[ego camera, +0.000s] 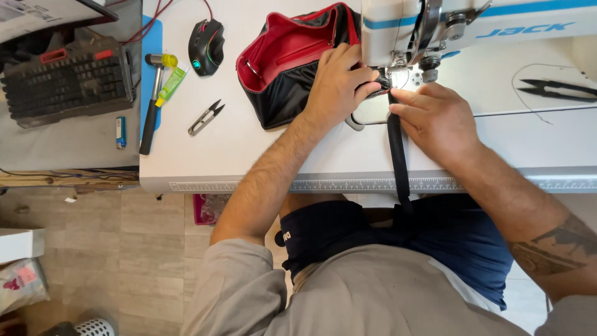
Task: Sewing a leather bag using an industrial sewing machine and trimming excess threads with snips.
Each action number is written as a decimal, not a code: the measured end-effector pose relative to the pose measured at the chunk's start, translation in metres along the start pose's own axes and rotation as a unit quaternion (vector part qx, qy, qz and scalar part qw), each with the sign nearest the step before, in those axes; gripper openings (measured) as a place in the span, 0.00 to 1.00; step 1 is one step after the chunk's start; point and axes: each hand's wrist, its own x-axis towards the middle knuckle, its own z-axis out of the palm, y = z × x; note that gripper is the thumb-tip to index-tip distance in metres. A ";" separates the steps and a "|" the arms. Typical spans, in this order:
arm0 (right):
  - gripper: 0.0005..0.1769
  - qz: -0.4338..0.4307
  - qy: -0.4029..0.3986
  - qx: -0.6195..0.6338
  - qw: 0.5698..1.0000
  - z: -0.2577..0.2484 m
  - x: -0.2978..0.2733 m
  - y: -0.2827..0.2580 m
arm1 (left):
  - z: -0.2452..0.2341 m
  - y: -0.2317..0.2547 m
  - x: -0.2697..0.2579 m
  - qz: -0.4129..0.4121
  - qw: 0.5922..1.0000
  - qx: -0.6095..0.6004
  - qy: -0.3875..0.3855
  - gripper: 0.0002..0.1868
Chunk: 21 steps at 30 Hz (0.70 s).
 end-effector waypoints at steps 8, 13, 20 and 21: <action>0.08 -0.043 0.009 -0.097 0.994 -0.002 0.005 -0.009 | 0.000 -0.015 0.005 0.031 0.998 -0.041 -0.030 0.11; 0.07 -0.040 0.019 -0.079 0.996 -0.005 0.002 -0.009 | -0.001 -0.015 0.007 0.060 0.997 -0.052 -0.023 0.11; 0.06 -0.047 0.011 -0.035 0.998 0.001 0.003 -0.005 | 0.000 -0.018 0.004 0.043 0.997 -0.053 -0.027 0.10; 0.07 -0.048 0.005 -0.047 0.998 0.002 0.002 -0.004 | 0.001 -0.018 0.004 0.045 0.997 -0.056 -0.026 0.11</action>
